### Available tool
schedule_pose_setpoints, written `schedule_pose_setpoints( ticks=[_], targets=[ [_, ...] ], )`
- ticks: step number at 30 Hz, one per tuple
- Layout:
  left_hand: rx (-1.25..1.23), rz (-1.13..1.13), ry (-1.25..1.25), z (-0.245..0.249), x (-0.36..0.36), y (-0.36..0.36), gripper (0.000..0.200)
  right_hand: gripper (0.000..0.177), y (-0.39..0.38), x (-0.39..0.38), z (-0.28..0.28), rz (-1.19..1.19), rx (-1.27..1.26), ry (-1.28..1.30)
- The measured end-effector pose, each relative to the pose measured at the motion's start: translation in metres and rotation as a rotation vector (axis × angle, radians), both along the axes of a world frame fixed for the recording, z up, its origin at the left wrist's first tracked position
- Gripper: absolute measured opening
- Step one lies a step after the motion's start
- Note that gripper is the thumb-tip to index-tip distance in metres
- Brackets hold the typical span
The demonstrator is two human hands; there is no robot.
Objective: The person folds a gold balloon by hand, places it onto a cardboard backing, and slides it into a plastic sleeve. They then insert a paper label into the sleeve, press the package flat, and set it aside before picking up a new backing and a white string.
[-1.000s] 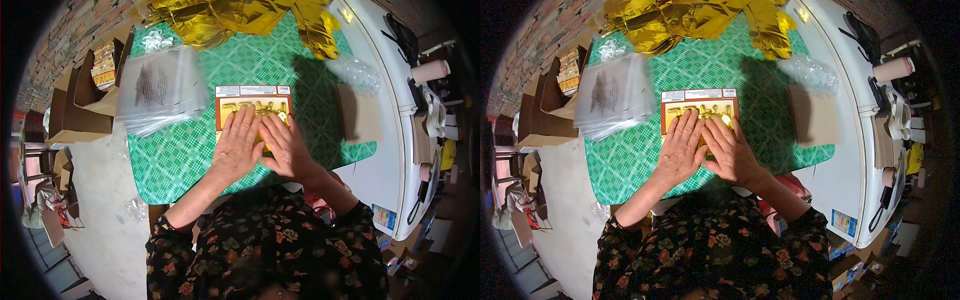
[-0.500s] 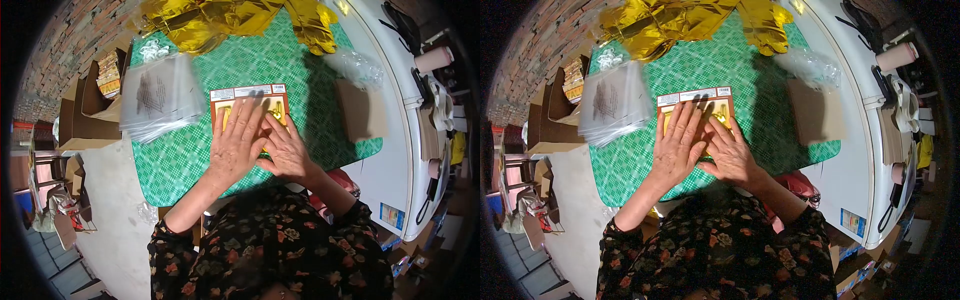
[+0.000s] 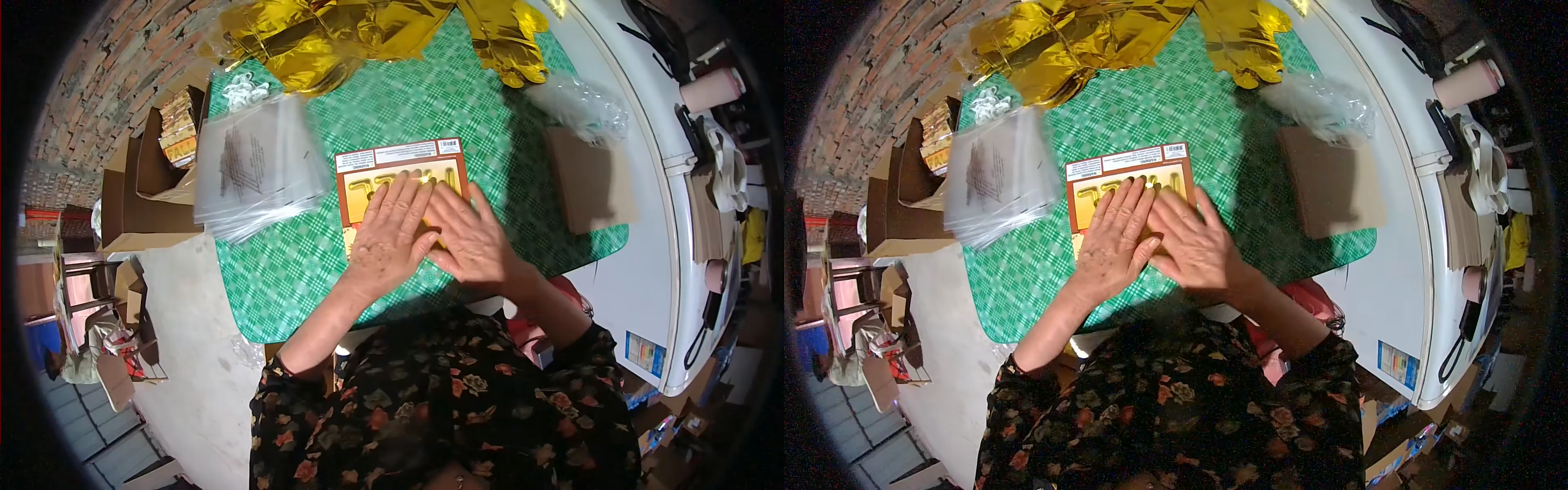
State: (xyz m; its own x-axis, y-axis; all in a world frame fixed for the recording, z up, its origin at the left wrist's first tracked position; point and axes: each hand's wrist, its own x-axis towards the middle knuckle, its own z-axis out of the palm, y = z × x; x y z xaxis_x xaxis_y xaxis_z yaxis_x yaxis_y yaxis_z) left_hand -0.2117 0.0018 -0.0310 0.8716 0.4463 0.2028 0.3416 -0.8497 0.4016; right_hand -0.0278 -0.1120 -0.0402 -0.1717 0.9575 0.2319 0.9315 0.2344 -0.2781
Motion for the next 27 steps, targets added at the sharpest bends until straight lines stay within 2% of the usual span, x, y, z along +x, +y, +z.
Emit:
schedule_pose_setpoints(
  ticks=[3, 4, 7, 8, 11, 12, 21, 24, 27],
  targets=[
    [0.035, 0.009, 0.041, 0.001, 0.001, -0.001, 0.069, 0.073, 0.010, 0.027, 0.010, -0.094, -0.009, -0.121],
    [0.046, 0.012, 0.055, 0.001, 0.001, -0.002, 0.069, 0.066, 0.016, 0.036, 0.009, -0.110, 0.071, -0.124],
    [0.075, 0.019, 0.088, 0.001, 0.003, -0.003, 0.068, 0.063, 0.040, 0.054, 0.023, -0.107, 0.179, -0.109],
    [0.080, 0.021, 0.094, 0.001, 0.003, -0.003, 0.068, 0.057, 0.053, 0.056, 0.027, -0.125, 0.266, -0.119],
    [0.084, 0.019, 0.092, 0.001, 0.004, -0.004, 0.067, 0.049, 0.078, 0.067, 0.018, -0.137, 0.055, -0.030],
    [0.085, 0.020, 0.089, 0.001, 0.003, -0.003, 0.067, 0.038, 0.086, 0.067, 0.019, -0.127, 0.106, -0.052],
    [0.109, -0.044, 0.039, 0.005, -0.007, -0.007, 0.067, 0.027, 0.108, 0.075, 0.047, -0.143, -0.394, -0.005],
    [0.095, -0.082, 0.055, 0.006, -0.016, -0.010, 0.067, 0.026, 0.105, 0.081, 0.045, -0.008, -0.400, 0.156],
    [0.096, -0.100, 0.067, 0.008, -0.019, -0.011, 0.066, 0.026, 0.094, 0.076, 0.051, -0.076, -0.489, 0.478]
  ],
)
